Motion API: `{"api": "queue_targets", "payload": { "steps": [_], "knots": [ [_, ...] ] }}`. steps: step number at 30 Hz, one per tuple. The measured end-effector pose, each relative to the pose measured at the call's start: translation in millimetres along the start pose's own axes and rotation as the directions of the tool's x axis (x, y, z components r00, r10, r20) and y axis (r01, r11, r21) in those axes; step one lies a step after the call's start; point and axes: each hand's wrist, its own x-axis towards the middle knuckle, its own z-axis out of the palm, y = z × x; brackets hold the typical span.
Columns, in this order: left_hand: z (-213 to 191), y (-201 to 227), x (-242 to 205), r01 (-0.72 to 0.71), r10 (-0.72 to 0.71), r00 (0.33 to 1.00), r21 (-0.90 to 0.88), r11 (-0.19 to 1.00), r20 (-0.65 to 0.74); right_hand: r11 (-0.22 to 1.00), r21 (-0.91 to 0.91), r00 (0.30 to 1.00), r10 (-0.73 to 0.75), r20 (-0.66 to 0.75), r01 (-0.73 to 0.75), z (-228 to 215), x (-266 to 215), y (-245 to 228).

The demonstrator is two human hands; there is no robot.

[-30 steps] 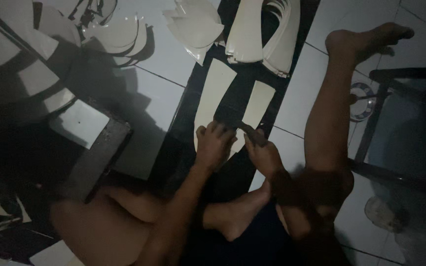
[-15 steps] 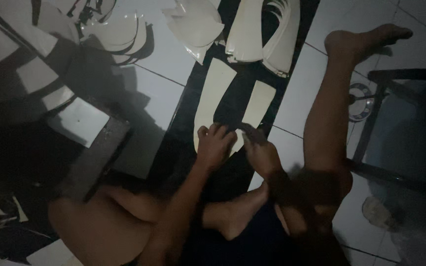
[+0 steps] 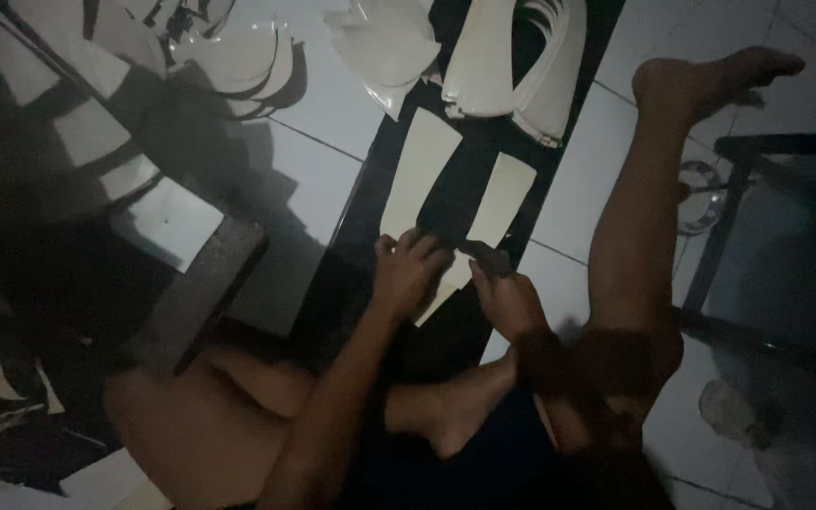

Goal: The person sits on the floor and uses a knife to cut a light-colored sheet of material into two long strips. They repeatedly align the pieces and trim the edges, then stack the finished strips.

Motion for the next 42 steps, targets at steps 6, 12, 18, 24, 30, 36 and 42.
{"api": "queue_targets", "payload": {
  "steps": [6,12,18,24,30,36,42],
  "knots": [
    [4,3,-2,-0.001,0.001,1.000,-0.031,1.000,-0.021,0.992,-0.036,0.976,-0.126,-0.178,0.121,11,0,9],
    [5,2,-2,-0.009,0.009,1.000,0.025,1.000,0.019,0.999,0.031,0.998,-0.022,-0.052,0.024,16,5,20],
    [-5,3,8,0.007,-0.011,0.997,0.058,0.998,0.077,1.000,-0.015,1.000,0.002,-0.017,-0.002,17,5,16],
    [-28,-14,19,-0.094,0.089,0.974,0.014,0.995,0.208,0.998,-0.057,0.997,0.043,0.058,-0.040,5,0,1],
    [-29,-14,17,-0.214,0.203,0.950,0.022,0.977,0.239,0.984,-0.156,0.995,-0.094,-0.029,0.089,10,4,10],
    [-29,-19,17,-0.282,0.275,0.953,0.036,0.959,0.124,0.980,-0.049,0.980,-0.193,-0.056,0.190,21,7,13],
    [-29,-18,13,-0.230,0.221,0.963,0.045,0.972,0.154,0.989,0.095,0.994,0.113,-0.001,-0.112,26,2,11]
  ]
}}
